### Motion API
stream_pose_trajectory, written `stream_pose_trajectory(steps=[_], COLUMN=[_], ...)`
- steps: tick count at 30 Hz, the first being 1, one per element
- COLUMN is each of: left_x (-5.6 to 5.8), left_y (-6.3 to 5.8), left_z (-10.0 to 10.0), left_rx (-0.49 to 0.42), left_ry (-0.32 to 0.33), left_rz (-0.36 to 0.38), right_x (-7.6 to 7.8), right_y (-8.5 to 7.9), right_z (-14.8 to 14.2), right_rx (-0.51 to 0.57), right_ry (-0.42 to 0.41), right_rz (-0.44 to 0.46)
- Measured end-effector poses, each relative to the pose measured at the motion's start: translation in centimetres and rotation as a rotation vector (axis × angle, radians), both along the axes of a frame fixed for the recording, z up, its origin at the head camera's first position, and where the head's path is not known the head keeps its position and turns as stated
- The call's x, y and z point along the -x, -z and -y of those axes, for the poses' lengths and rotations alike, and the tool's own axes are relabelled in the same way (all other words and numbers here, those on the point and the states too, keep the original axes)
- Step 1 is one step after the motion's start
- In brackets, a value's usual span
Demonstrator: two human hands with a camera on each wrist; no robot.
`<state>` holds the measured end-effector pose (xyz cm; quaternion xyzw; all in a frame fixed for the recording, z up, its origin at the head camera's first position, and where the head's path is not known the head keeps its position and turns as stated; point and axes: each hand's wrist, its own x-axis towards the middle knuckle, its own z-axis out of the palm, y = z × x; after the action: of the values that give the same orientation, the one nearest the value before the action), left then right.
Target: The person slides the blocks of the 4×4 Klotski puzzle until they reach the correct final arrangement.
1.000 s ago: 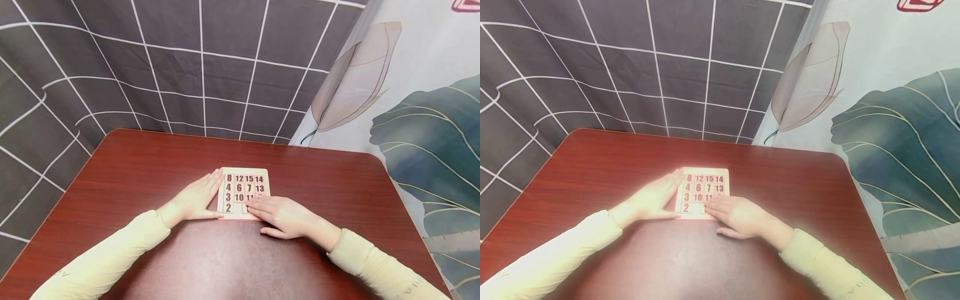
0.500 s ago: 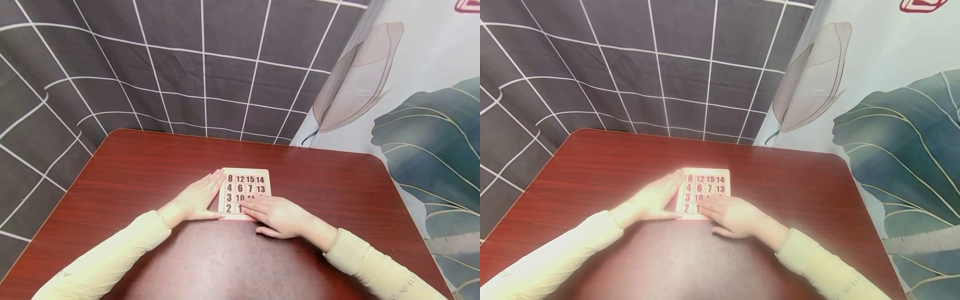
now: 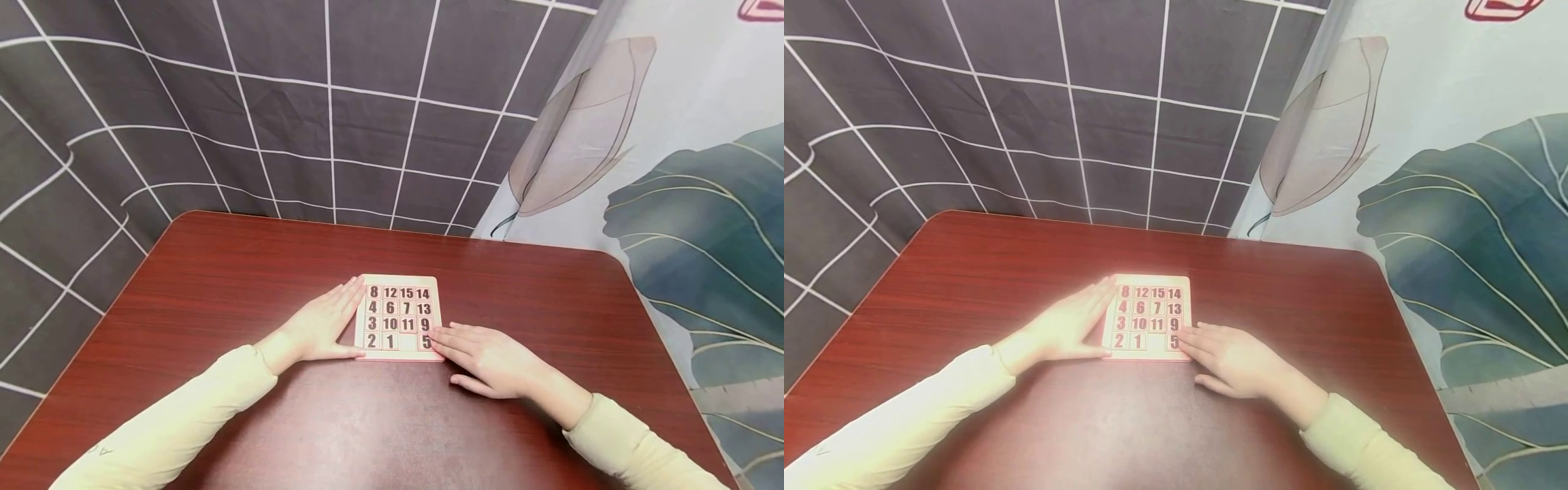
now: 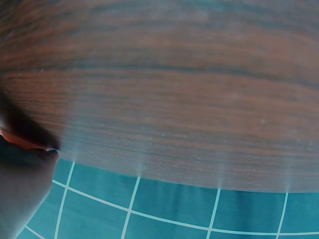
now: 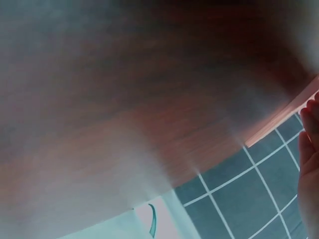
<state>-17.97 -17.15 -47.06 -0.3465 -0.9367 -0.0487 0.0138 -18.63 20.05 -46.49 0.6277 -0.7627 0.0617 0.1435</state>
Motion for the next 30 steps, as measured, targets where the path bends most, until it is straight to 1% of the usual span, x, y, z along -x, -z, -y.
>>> stream_pose_trajectory(steps=[4,11,17,21,24,30], left_x=[0.0,0.0,0.0,0.0,0.0,0.1], left_y=[-0.1,-0.1,0.0,0.1,0.2,0.3], left_z=[0.0,-0.1,-0.1,-0.1,-0.1,0.1], left_rx=[0.0,0.002,0.007,0.008,0.008,0.006], left_ry=[0.001,0.006,0.008,0.007,0.005,0.002], left_rz=[0.001,0.004,0.002,0.001,-0.003,-0.002], right_x=[0.0,0.0,-0.1,0.4,0.9,1.5], right_y=[0.3,0.4,-0.2,-0.5,-0.3,0.1], right_z=[0.2,1.7,2.0,1.5,1.2,1.0], right_rx=[-0.014,-0.051,-0.065,-0.048,-0.043,-0.071], right_ry=[0.002,-0.005,-0.003,0.016,0.041,0.078], right_rz=[0.007,0.015,0.021,0.032,0.043,0.052])
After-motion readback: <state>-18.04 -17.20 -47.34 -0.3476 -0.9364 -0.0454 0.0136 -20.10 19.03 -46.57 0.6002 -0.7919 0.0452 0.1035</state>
